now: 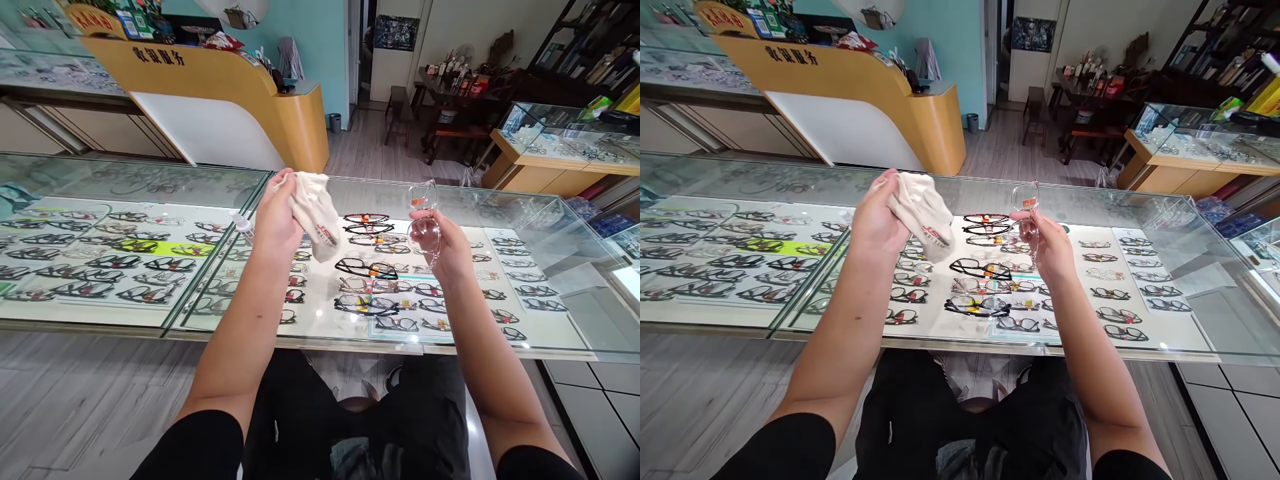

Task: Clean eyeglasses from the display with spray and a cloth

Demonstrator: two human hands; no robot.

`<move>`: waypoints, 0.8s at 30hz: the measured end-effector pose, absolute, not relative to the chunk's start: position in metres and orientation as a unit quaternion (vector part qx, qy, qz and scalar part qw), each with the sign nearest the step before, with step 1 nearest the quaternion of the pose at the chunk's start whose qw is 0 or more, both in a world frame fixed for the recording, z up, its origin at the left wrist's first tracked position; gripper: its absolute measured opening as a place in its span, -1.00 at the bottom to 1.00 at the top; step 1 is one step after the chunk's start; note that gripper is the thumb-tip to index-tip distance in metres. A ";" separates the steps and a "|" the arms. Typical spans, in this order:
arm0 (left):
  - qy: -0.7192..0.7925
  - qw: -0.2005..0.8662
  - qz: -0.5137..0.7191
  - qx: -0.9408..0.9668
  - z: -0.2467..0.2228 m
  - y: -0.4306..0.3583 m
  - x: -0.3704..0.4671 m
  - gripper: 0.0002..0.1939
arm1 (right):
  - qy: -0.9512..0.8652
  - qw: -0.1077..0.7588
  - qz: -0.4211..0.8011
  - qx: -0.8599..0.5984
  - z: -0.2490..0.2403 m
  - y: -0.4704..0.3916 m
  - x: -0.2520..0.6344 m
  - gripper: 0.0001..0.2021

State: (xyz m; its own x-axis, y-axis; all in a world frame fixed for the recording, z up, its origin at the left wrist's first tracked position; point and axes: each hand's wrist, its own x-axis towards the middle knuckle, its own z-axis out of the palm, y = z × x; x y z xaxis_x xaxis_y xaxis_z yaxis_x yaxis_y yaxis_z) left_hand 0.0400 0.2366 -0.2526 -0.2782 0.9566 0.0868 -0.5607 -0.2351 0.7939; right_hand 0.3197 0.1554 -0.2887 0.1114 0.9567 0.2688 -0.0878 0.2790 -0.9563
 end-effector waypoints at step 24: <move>0.383 0.375 0.521 0.664 -0.265 0.225 0.040 -0.22 | -0.608 0.451 0.543 -0.364 -0.274 0.143 0.319 -0.08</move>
